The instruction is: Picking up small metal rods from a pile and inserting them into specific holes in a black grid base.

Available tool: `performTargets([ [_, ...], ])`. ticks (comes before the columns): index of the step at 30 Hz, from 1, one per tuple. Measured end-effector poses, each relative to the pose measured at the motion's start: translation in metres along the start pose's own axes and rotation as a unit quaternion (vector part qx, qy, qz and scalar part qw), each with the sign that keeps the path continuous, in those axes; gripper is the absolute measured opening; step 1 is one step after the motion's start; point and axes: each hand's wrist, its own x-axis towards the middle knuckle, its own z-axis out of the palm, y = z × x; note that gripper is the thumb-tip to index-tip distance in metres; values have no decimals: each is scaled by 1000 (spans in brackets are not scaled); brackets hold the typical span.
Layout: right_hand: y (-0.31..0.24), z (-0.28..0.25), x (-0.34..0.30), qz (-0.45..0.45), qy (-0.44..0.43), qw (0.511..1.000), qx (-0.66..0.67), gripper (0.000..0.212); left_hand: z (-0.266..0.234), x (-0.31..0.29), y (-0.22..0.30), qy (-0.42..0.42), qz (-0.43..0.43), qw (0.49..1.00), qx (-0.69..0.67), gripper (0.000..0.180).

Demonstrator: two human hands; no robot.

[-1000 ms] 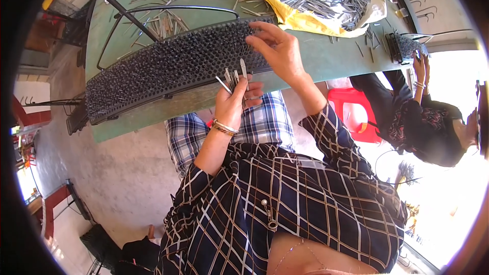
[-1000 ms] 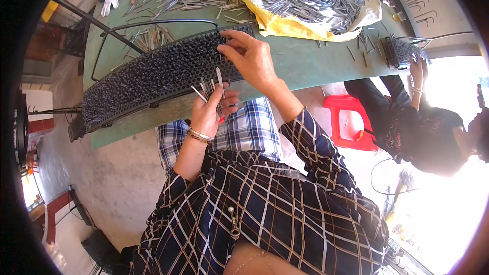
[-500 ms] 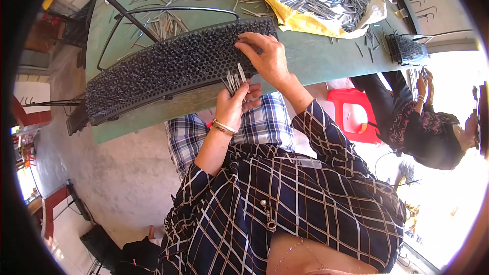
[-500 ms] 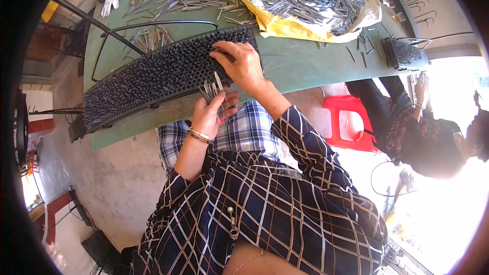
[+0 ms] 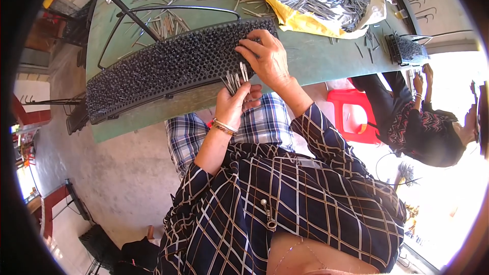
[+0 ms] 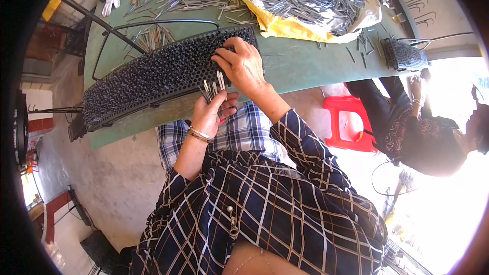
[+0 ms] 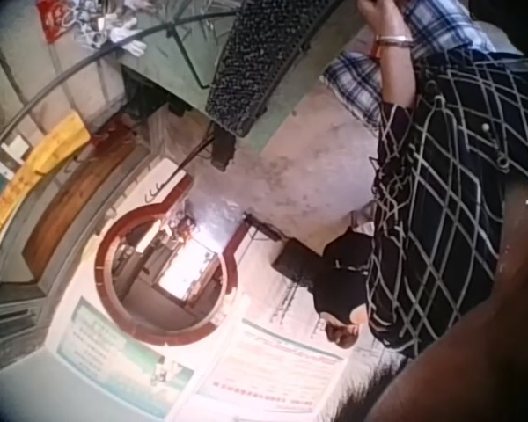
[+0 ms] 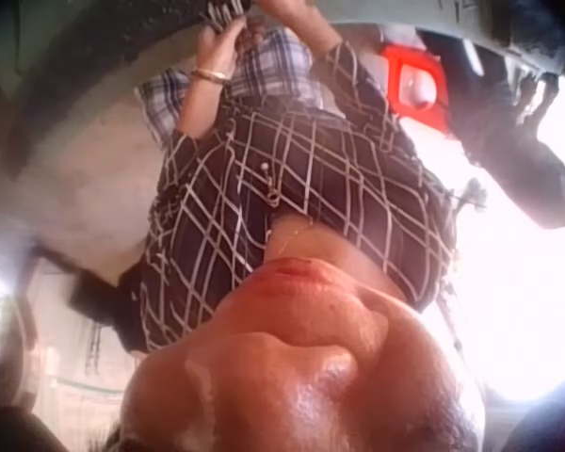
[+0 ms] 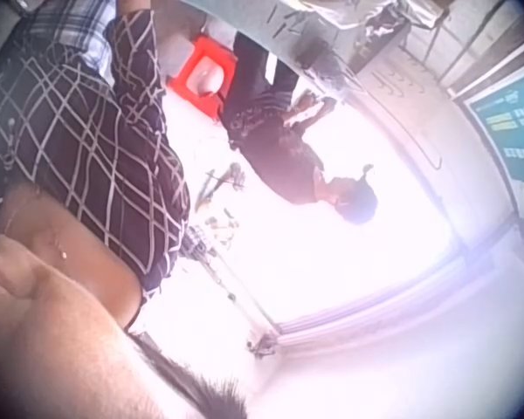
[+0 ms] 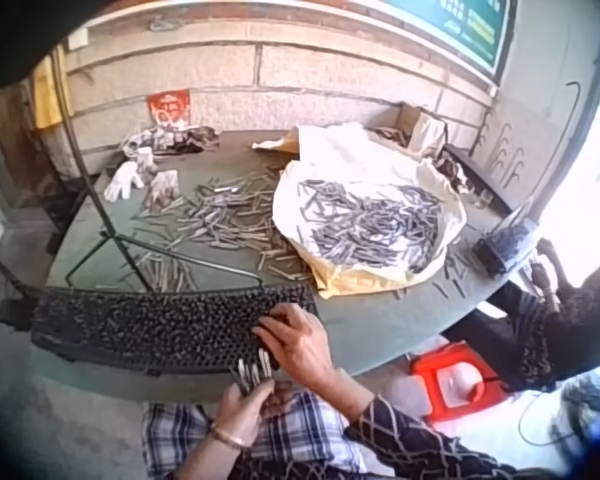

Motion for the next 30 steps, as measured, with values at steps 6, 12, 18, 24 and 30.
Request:
performTargets([
  [6,-4,-3,7,-65,-27,995,-70,13,0,3,-2,-6,10,1000,2,15],
  [12,-8,-5,10,-51,-53,991,-110,12,-4,6,-7,0,26,999,-23,12],
  [18,-6,-13,16,-45,-104,990,-87,13,-6,7,-9,4,30,999,-31,12],
  [24,-1,-16,15,-36,-104,992,-57,17,-4,5,-8,6,26,999,-17,13],
  [30,1,-19,10,-74,-133,988,-35,20,-5,6,-12,4,19,1000,-16,13],
])
